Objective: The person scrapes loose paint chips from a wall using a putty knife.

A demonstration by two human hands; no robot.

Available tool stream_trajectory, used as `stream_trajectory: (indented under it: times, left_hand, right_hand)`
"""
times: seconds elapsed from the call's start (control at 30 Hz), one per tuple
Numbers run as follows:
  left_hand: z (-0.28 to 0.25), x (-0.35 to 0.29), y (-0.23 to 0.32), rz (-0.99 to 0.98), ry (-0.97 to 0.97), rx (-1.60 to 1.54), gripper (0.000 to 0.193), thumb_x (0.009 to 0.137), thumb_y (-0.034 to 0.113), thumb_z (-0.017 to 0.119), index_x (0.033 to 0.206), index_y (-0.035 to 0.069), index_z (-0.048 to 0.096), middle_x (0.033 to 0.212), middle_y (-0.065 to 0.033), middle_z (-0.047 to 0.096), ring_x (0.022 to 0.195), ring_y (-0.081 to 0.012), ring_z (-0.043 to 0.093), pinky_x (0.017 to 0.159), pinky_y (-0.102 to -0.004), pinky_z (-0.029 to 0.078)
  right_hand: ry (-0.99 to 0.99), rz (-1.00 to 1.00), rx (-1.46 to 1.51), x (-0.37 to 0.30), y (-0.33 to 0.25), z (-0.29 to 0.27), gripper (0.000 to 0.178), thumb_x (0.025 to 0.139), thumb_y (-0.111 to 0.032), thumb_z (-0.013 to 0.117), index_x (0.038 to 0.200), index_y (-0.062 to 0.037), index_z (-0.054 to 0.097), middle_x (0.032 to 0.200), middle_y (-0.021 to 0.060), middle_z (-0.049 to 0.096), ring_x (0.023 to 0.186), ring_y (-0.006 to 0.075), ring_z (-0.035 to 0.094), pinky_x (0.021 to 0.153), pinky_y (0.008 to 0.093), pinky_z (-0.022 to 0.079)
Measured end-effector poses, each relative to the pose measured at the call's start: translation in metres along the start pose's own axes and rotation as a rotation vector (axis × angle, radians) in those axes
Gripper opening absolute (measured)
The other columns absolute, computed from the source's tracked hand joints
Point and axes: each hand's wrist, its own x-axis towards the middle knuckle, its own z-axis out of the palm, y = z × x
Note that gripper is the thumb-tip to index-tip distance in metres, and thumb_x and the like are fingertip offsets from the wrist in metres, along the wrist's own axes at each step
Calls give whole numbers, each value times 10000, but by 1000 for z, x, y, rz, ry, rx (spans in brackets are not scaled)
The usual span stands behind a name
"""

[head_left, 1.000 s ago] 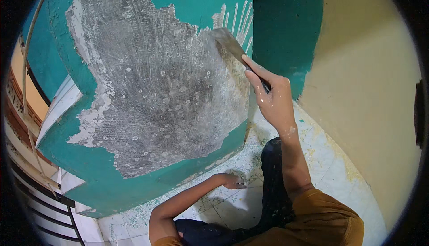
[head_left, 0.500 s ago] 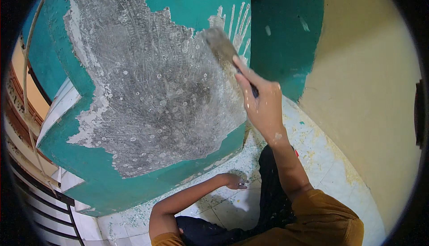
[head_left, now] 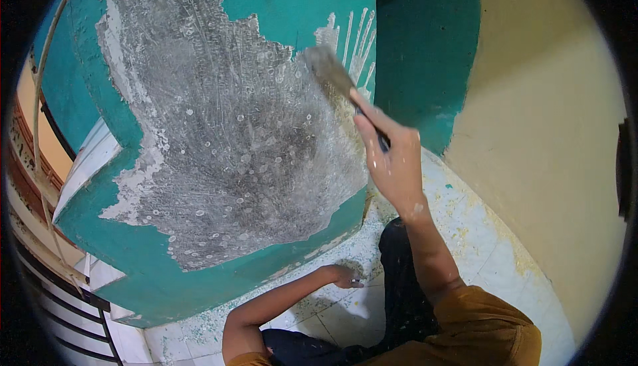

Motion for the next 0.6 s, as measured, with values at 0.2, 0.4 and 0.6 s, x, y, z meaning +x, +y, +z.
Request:
stream_trajectory:
  times: [0.2,0.4,0.6]
  left_hand:
    - [0,10,-6,-50,-49,22,664,920,602,337,1218,51,559,1188,-219,577,1089,-398,537,940,-468,420]
    - [3,21,-5,64,-61,17,609,963,524,323,1093,-2,599,1081,-238,609,1038,-392,564,925,-480,416]
    - [-35,-17,9,153,319,-118,386,963,391,432,1009,45,599,950,-171,638,897,-331,608,785,-449,465]
  right_hand:
    - [3,234,36,-39,9,0,306,899,-127,581,1202,-106,618,675,202,582,504,122,471,526,298,426]
    - [-195,335,82,-60,13,-3,407,915,-102,548,1318,-76,501,817,259,610,620,163,577,602,312,456]
    - [-228,373,221,-70,4,1,427,918,-116,546,1327,-25,463,709,181,596,535,167,564,534,301,439]
